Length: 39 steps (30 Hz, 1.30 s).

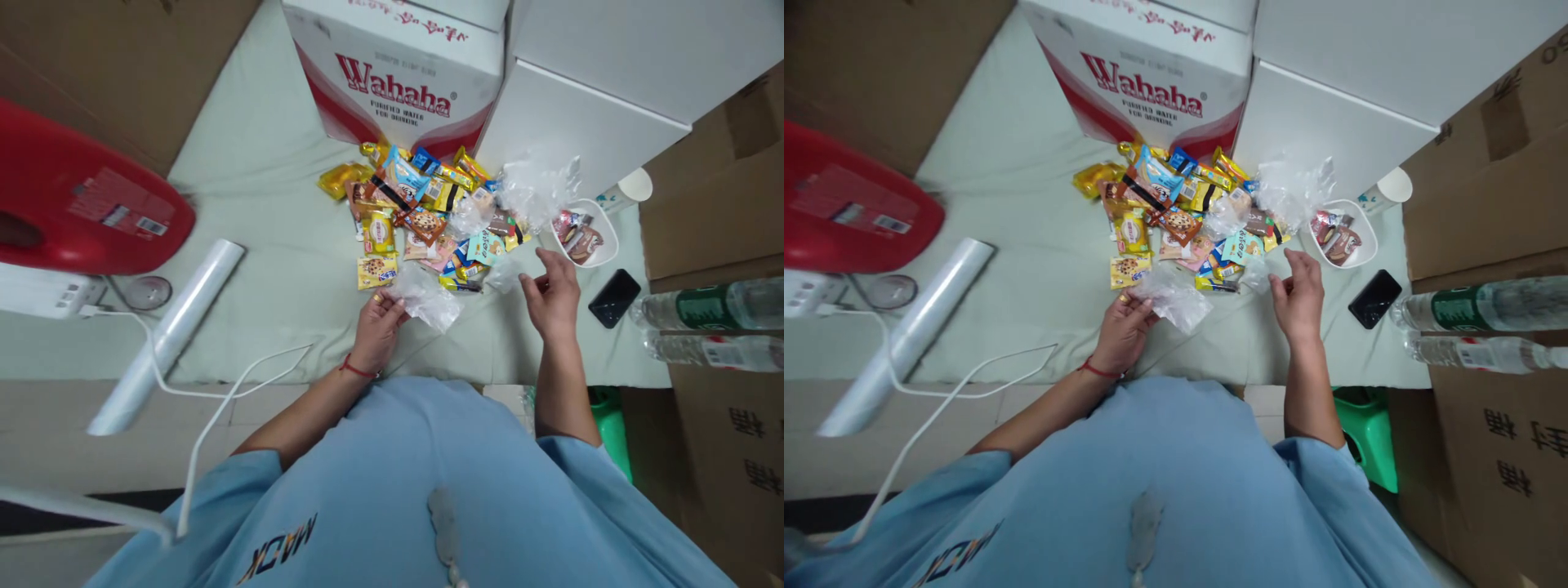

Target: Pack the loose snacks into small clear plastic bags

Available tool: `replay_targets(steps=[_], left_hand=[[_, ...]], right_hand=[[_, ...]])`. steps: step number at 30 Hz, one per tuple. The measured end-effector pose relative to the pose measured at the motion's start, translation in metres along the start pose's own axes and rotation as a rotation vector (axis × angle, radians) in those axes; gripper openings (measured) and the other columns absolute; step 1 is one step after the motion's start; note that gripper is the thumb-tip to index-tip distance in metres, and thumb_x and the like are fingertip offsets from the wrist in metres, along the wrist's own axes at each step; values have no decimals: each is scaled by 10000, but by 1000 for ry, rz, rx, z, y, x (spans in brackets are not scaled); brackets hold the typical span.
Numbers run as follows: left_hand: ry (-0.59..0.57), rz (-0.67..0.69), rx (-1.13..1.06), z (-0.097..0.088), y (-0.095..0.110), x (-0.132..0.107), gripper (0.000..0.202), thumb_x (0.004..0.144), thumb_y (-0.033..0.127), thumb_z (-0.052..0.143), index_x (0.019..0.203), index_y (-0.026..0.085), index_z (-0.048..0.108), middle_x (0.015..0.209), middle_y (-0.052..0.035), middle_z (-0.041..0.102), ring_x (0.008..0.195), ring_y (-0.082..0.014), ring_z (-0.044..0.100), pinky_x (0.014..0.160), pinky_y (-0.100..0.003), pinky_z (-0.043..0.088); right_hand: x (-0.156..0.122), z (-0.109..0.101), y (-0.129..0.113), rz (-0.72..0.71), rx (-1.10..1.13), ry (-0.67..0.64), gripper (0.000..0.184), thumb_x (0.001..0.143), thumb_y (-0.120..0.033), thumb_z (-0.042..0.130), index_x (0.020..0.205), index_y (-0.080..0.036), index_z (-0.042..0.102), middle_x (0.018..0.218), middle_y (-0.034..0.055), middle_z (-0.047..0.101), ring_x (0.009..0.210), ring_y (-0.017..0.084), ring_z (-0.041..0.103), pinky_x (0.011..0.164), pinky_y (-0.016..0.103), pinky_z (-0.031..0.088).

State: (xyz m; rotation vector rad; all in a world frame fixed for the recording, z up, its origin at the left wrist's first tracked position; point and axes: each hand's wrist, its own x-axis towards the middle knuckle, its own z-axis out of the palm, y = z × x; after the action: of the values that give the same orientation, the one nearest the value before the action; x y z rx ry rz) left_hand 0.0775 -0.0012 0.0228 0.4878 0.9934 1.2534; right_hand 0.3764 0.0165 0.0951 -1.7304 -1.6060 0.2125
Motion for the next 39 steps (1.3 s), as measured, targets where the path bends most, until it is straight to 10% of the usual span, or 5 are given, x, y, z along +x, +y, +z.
replay_targets(steps=[7, 11, 17, 28, 39], left_hand=[[-43, 95, 147, 6, -1, -1, 468, 707, 451, 915, 960, 229, 590, 1033, -23, 705, 1008, -185, 670, 895, -298, 538], [197, 315, 406, 5, 7, -5, 397, 747, 413, 895, 972, 235, 621, 1019, -13, 667, 968, -167, 625, 797, -241, 488], [-13, 173, 603, 7, 2, -2, 281, 779, 427, 860, 808, 203, 692, 775, 3, 660, 745, -157, 572, 710, -268, 456], [62, -197, -90, -16, 8, 11, 415, 602, 302, 959, 785, 180, 607, 936, -41, 770, 859, -156, 716, 824, -303, 574], [-40, -159, -42, 1, 13, -2, 277, 658, 279, 835, 735, 212, 578, 1034, -59, 786, 1068, -272, 754, 906, -407, 618]], right_hand=[[-36, 74, -43, 324, 644, -654, 427, 796, -589, 783, 989, -209, 759, 804, 12, 693, 621, 123, 504, 607, 263, 442], [-53, 97, -58, 451, 696, -532, 365, 776, -543, 767, 906, -206, 717, 732, -11, 644, 612, 121, 481, 598, 253, 400], [-58, 91, -71, 373, 596, -475, 324, 839, -534, 715, 919, -221, 720, 768, 2, 675, 612, 132, 475, 592, 268, 400], [-72, 73, -34, 778, 863, -406, 487, 672, -572, 848, 938, -189, 708, 790, 0, 694, 477, 55, 322, 447, 238, 227], [-69, 104, -56, 385, 470, -498, 409, 784, -583, 753, 936, -210, 687, 803, -2, 662, 659, 139, 519, 643, 274, 429]])
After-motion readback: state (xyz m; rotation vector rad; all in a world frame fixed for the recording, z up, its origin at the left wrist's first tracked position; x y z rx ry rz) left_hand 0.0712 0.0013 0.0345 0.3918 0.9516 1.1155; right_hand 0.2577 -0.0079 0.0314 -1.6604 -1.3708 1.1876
